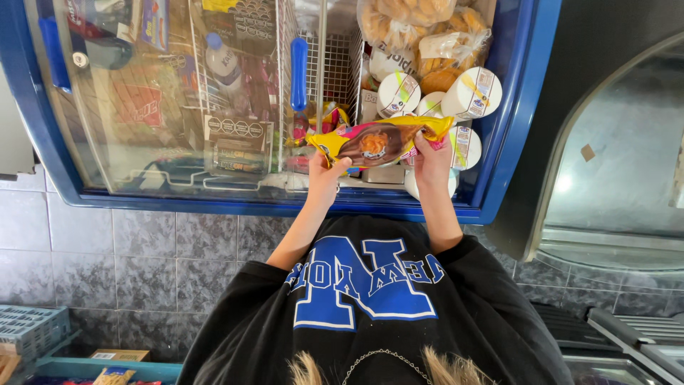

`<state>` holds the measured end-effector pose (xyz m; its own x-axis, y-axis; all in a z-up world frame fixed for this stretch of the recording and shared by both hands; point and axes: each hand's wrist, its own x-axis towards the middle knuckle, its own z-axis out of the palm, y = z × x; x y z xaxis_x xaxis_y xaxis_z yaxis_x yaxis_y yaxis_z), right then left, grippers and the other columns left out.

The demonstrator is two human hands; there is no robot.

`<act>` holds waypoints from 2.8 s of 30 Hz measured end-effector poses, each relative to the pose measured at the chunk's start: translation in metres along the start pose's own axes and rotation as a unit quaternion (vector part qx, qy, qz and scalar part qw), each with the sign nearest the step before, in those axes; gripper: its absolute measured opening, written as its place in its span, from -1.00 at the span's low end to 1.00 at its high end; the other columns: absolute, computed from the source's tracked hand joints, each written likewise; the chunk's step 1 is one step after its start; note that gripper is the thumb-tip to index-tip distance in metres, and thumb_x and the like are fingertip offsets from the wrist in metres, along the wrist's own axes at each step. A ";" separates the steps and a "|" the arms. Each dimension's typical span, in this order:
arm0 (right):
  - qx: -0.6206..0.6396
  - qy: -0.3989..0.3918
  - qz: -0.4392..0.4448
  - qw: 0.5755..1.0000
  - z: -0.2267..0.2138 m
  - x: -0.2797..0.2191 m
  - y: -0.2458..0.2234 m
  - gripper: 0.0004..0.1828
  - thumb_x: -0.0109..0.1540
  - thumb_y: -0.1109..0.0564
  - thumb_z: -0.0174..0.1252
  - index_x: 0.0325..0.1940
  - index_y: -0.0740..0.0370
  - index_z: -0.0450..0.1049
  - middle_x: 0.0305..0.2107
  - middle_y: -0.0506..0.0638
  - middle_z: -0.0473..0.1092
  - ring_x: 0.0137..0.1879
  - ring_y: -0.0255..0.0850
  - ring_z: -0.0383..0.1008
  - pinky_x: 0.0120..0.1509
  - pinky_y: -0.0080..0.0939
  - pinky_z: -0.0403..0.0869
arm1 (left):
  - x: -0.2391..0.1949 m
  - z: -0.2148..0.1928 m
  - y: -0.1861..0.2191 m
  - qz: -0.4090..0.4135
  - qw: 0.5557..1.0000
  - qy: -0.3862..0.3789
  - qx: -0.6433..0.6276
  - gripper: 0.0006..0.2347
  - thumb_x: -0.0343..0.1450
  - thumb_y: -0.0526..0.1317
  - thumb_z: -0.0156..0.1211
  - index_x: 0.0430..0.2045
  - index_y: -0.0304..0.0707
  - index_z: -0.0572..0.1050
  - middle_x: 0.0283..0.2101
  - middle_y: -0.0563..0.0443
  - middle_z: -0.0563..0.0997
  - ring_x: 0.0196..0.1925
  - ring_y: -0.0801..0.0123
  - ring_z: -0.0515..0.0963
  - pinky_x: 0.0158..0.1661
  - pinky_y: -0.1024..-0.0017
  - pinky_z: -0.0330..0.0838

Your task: The person opens a chest freezer and rearranges various frozen items. They move packaged ice cream bars and tubs of ice cream around inside the freezer, stacking and organizing them by hand.

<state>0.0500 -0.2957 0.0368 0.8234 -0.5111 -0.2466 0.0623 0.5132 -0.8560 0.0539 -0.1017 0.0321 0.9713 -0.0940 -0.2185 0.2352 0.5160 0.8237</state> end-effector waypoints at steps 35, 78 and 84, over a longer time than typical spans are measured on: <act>-0.014 -0.087 0.063 0.994 -0.014 -0.028 0.013 -0.47 0.06 0.44 0.22 0.06 0.20 0.29 -0.18 0.00 0.39 -0.11 -0.20 0.47 -0.05 -0.22 0.54 | -0.004 0.004 0.017 -0.062 0.998 -0.011 -0.001 -0.53 0.13 -0.55 0.35 -0.08 -0.31 0.40 -0.17 -0.06 0.54 -0.12 0.34 0.54 -0.10 0.34 0.46; -0.619 -0.178 -0.244 0.725 -0.043 -0.006 -0.054 -0.63 0.06 0.03 0.33 -0.07 0.03 0.49 -0.12 -0.03 0.40 -0.05 -0.04 0.45 0.05 -0.10 0.39 | 0.102 -0.018 -0.108 -0.209 0.739 0.069 0.637 -0.42 0.28 -0.15 0.11 0.21 -0.17 0.08 -0.01 -0.25 0.42 0.09 -0.01 0.43 0.04 0.14 0.36; -0.601 -0.221 -0.219 0.736 -0.031 -0.014 -0.038 -0.72 0.12 0.00 0.27 -0.10 -0.03 0.51 -0.17 -0.10 0.43 -0.08 -0.15 0.47 0.01 -0.17 0.41 | 0.114 -0.020 -0.115 -0.254 0.818 0.119 0.502 -0.21 0.18 0.25 0.23 0.22 -0.14 0.12 0.16 -0.29 0.29 0.21 -0.08 0.31 0.16 0.14 0.24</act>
<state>0.0183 -0.3293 0.0586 0.9925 -0.0361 0.1167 0.0502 -0.7504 -0.6591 0.1365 -0.1545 -0.0980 0.7326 0.1514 -0.6636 0.6335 -0.5081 0.5835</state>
